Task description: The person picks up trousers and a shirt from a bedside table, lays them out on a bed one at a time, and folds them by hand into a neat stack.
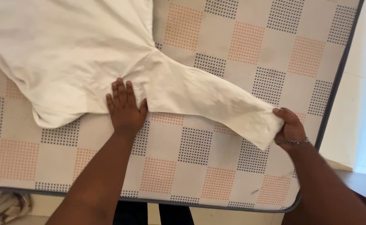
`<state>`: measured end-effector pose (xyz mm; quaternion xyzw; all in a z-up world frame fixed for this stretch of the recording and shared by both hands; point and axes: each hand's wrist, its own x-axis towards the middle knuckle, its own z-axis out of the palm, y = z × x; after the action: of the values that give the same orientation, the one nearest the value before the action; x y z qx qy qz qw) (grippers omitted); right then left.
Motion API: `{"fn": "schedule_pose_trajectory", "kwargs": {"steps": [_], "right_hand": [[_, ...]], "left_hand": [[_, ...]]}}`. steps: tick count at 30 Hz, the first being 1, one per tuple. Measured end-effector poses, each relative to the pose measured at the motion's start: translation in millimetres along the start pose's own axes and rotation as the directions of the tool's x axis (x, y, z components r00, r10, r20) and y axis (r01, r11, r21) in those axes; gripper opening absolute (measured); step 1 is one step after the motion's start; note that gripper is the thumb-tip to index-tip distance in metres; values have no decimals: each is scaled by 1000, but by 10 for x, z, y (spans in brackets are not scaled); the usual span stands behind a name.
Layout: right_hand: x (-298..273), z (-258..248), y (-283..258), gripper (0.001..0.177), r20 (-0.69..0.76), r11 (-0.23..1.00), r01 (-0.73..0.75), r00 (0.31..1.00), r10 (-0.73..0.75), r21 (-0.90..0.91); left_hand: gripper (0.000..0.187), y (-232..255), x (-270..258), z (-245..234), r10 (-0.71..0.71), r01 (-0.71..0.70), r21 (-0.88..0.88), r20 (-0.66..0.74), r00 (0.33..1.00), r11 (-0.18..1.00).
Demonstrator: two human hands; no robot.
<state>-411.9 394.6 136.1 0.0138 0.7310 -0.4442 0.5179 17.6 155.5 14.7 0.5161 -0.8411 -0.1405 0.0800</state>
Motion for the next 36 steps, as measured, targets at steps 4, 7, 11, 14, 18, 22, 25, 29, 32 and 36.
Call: {"fn": "schedule_pose_trajectory", "kwargs": {"steps": [4, 7, 11, 14, 18, 22, 25, 29, 32, 36], "right_hand": [[112, -313, -166, 52, 7, 270, 39, 993, -119, -962], [266, -413, -601, 60, -120, 261, -64, 971, -208, -963], [124, -237, -907, 57, -87, -371, -55, 994, 68, -927], [113, -151, -936, 60, -89, -586, 14, 985, 148, -810], [232, -264, -1051, 52, 49, -453, 77, 996, 73, -888], [259, -324, -1378, 46, 57, 147, 57, 998, -5, -988], [97, -140, -1698, 40, 10, 291, 37, 996, -93, -956], [-186, 409, -1998, 42, 167, 624, 180, 983, -79, -760], [-364, 858, -2165, 45, 228, 661, 148, 973, 36, -736], [-423, 1512, -2251, 70, 415, 609, 223, 889, 193, -761]], "left_hand": [[81, -24, 40, -59, 33, -32, -13, 37, 999, 999], [82, -91, 15, -113, 87, -85, -22, 85, 993, 996], [84, -103, -54, -194, 106, -109, 20, 135, 985, 994], [94, 14, -135, -198, 143, -149, 51, 100, 985, 988], [97, 323, -262, -41, 331, -334, 5, 104, 938, 943], [89, 715, -372, 185, 251, -225, -121, 293, 923, 967], [95, 1003, -417, 237, 151, -130, -105, 228, 962, 986], [117, 1409, -365, 60, 21, 15, -190, 184, 983, 982], [126, 1700, -314, -218, 61, -91, -477, -78, 995, 874], [112, 2032, -124, -635, 20, -273, -647, -370, 929, 712]]}}
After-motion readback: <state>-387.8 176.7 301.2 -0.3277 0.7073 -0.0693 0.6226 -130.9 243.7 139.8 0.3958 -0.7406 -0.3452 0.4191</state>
